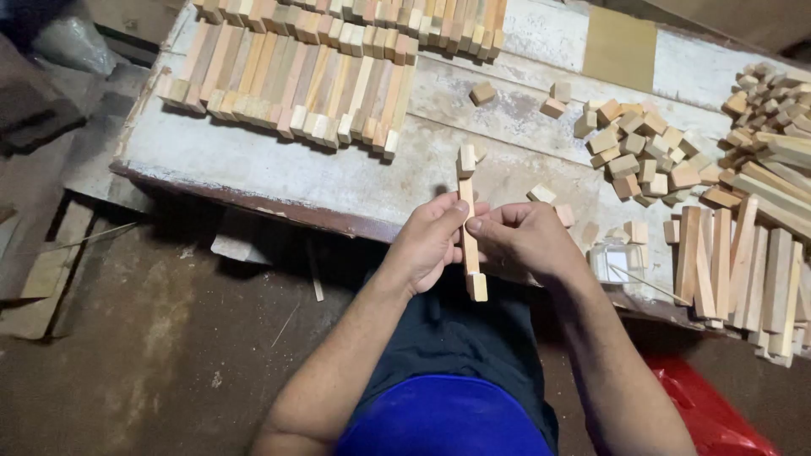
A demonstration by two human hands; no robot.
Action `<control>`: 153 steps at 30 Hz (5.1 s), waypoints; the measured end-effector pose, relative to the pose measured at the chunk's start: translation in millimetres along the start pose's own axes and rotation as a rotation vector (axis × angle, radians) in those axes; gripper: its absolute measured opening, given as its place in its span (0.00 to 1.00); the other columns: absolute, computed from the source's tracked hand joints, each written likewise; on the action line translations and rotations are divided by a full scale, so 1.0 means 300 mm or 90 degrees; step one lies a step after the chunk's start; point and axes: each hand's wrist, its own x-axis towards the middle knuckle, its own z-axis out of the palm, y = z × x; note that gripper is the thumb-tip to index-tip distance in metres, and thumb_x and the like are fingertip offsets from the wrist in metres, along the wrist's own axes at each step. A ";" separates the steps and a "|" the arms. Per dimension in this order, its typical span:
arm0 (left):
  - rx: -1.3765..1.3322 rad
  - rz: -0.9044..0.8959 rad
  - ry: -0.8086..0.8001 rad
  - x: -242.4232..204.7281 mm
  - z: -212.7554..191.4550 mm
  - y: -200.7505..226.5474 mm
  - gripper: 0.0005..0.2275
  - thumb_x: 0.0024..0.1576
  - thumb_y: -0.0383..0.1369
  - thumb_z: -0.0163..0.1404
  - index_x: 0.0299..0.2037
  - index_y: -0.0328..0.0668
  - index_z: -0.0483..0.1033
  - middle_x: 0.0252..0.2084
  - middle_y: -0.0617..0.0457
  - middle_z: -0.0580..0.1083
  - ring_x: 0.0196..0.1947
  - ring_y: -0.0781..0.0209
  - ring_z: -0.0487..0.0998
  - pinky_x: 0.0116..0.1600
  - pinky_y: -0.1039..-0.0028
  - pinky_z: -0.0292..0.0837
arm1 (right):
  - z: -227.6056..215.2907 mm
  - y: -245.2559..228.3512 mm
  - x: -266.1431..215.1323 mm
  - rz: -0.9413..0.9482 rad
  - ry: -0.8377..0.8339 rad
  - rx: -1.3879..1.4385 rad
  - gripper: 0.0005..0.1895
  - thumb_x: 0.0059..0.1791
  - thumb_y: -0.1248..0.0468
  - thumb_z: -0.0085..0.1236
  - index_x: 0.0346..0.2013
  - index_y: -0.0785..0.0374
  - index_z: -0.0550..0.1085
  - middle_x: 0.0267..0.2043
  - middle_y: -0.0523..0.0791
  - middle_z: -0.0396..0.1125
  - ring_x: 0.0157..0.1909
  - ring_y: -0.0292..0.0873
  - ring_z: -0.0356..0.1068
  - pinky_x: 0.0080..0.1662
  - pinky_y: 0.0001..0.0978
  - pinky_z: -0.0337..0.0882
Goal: Applying glue to wooden slats and attaching small wooden blocks to them to assemble components.
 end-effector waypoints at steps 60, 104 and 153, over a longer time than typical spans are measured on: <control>0.085 0.107 0.087 -0.006 0.096 0.012 0.13 0.65 0.31 0.43 0.56 0.31 0.71 0.42 0.44 0.77 0.40 0.59 0.82 0.49 0.70 0.83 | -0.079 -0.166 0.008 -0.184 0.149 -0.138 0.11 0.45 0.60 0.61 0.40 0.58 0.83 0.27 0.46 0.77 0.32 0.40 0.77 0.39 0.33 0.76; 0.196 0.023 -0.078 0.029 0.433 -0.166 0.15 0.65 0.36 0.47 0.51 0.26 0.72 0.33 0.34 0.79 0.15 0.56 0.79 0.18 0.74 0.79 | -0.550 0.097 -0.350 -0.344 0.373 -0.275 0.05 0.50 0.68 0.67 0.39 0.58 0.83 0.35 0.48 0.75 0.37 0.43 0.72 0.38 0.34 0.74; 0.157 -0.066 -0.125 -0.078 0.347 -0.206 0.21 0.66 0.34 0.42 0.64 0.22 0.65 0.31 0.33 0.77 0.11 0.64 0.72 0.11 0.80 0.69 | -0.479 0.239 -0.394 -0.192 0.331 -0.154 0.04 0.53 0.62 0.65 0.38 0.56 0.84 0.18 0.42 0.68 0.31 0.32 0.63 0.39 0.29 0.69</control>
